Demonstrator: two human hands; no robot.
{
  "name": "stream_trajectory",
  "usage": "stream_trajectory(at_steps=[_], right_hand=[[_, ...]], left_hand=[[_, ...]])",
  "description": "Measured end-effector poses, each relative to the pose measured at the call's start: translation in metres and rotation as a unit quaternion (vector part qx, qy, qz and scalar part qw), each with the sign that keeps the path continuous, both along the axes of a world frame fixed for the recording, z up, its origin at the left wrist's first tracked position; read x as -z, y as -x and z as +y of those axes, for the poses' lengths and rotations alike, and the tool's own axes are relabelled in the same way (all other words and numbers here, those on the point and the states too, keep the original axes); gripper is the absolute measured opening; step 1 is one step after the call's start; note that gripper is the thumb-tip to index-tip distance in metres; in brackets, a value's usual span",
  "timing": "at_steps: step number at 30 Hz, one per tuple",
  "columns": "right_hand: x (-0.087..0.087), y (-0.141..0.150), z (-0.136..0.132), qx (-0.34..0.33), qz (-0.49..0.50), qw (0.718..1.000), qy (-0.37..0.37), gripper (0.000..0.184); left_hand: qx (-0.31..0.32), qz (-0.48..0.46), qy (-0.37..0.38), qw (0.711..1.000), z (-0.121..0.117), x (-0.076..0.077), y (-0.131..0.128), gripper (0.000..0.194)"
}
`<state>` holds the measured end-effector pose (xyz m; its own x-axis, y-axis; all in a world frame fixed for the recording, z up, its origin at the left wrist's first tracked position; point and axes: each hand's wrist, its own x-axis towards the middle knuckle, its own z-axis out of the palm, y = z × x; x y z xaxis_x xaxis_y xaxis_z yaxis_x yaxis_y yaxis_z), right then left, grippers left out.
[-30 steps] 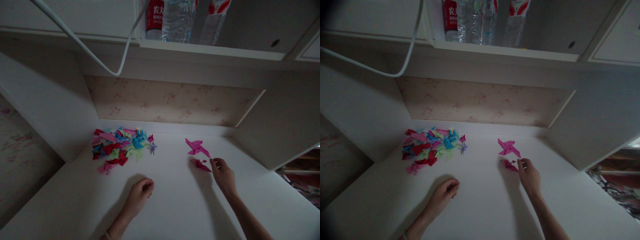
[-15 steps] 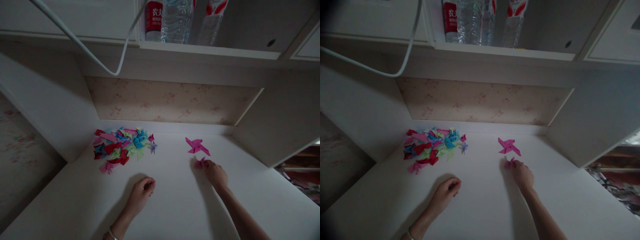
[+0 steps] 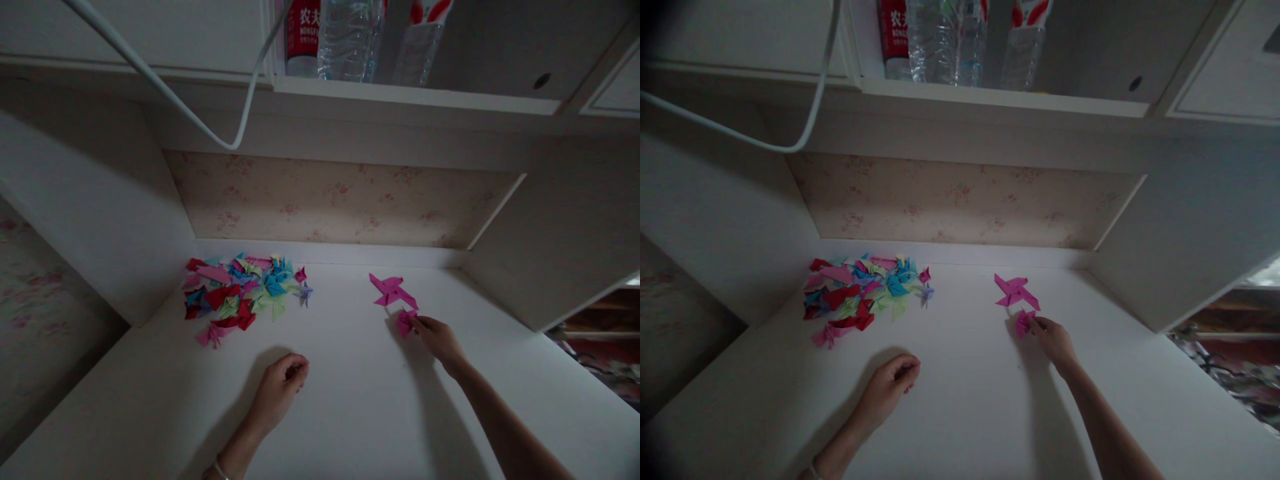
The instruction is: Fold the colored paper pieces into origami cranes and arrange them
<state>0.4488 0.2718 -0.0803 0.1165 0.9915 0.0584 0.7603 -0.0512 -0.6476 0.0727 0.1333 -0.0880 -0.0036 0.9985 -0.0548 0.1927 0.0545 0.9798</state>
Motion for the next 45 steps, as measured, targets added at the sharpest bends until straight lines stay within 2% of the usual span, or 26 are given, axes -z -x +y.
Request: stream_trajectory(at_steps=[5, 10, 18, 26, 31, 34, 39, 45], right_hand=[[0.008, 0.007, 0.000, -0.025, 0.038, 0.999, 0.014, 0.042], [0.012, 0.008, 0.001, -0.027, 0.065, 0.997, 0.024, 0.043], [0.006, 0.010, -0.004, -0.014, 0.121, 0.990, 0.072, 0.049], [0.004, 0.007, -0.005, -0.026, 0.150, 0.979, 0.132, 0.040], [0.005, 0.008, -0.007, -0.029, 0.146, 0.984, 0.094, 0.047], [0.004, 0.008, -0.008, -0.008, 0.128, 0.990, 0.058, 0.052], [0.000, 0.008, -0.015, 0.036, 0.043, 0.998, 0.039, 0.049], [0.004, 0.021, -0.027, 0.042, -0.044, 0.998, -0.001, 0.045]], left_hand=[[0.001, 0.004, 0.002, 1.000, -0.001, -0.003, 0.000, 0.029], [0.004, 0.004, 0.005, 1.000, 0.000, -0.003, 0.000, 0.030], [0.001, 0.002, 0.014, 1.000, 0.001, 0.002, 0.000, 0.030], [0.003, -0.004, 0.007, 1.000, -0.001, 0.002, 0.000, 0.029], [0.003, 0.005, 0.006, 1.000, 0.000, 0.001, 0.000, 0.029], [0.006, 0.006, 0.007, 1.000, 0.000, 0.000, 0.000, 0.029], [0.005, 0.003, 0.011, 1.000, -0.001, 0.001, 0.000, 0.029], [0.002, 0.014, -0.001, 1.000, -0.001, 0.000, -0.001, 0.028]])
